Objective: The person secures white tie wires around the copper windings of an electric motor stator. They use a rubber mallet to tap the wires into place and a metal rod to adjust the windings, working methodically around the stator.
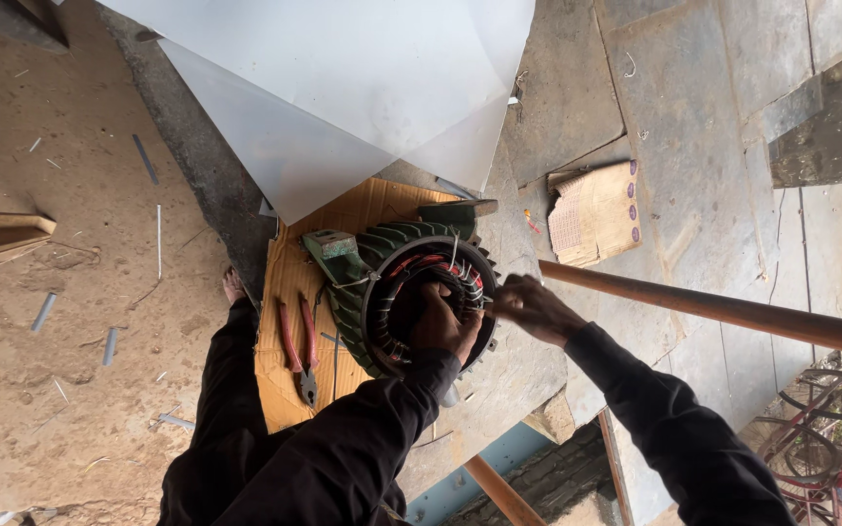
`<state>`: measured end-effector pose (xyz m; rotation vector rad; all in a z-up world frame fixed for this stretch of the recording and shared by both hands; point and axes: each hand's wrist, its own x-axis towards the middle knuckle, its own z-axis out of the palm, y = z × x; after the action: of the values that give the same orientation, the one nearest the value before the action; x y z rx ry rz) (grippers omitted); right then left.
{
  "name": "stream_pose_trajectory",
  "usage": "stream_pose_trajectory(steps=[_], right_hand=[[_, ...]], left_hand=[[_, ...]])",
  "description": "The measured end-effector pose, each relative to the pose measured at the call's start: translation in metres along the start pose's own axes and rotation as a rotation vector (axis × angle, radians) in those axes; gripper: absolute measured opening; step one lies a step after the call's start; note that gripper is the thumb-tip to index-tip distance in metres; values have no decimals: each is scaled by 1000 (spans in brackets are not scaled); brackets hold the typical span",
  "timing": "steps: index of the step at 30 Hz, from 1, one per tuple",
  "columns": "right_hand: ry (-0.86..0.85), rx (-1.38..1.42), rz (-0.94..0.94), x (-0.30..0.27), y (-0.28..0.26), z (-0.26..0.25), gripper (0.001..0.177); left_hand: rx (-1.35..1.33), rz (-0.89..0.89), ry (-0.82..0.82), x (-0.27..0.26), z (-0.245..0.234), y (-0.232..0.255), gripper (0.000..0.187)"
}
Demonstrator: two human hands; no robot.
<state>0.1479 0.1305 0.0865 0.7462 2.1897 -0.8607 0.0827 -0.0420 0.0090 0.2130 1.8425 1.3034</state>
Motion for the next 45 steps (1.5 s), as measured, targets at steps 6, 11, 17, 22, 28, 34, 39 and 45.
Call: stream_pose_trajectory(steps=[6, 11, 17, 22, 28, 34, 39, 45], right_hand=[[377, 1053, -339, -64, -45, -76, 39], [287, 854, -286, -128, -65, -110, 47], [427, 940, -265, -175, -67, -105, 48], [607, 924, -383, -213, -80, -132, 44], [573, 734, -158, -227, -110, -134, 40], [700, 895, -411, -216, -111, -124, 30], [656, 920, -553, -209, -111, -125, 25], [514, 974, -666, -179, -109, -140, 16]], left_hand=[[10, -30, -5, -2, 0, 0, 65], [-50, 6, 4, 0, -2, 4, 64], [-74, -114, -98, 0, 0, 0, 63], [15, 28, -1, 3, 5, -4, 64], [-21, 0, -24, 0, 7, -12, 62], [-11, 26, -86, 2, 3, -3, 54], [156, 233, -166, -1, -22, 15, 38], [282, 820, -547, 33, -55, 33, 24]])
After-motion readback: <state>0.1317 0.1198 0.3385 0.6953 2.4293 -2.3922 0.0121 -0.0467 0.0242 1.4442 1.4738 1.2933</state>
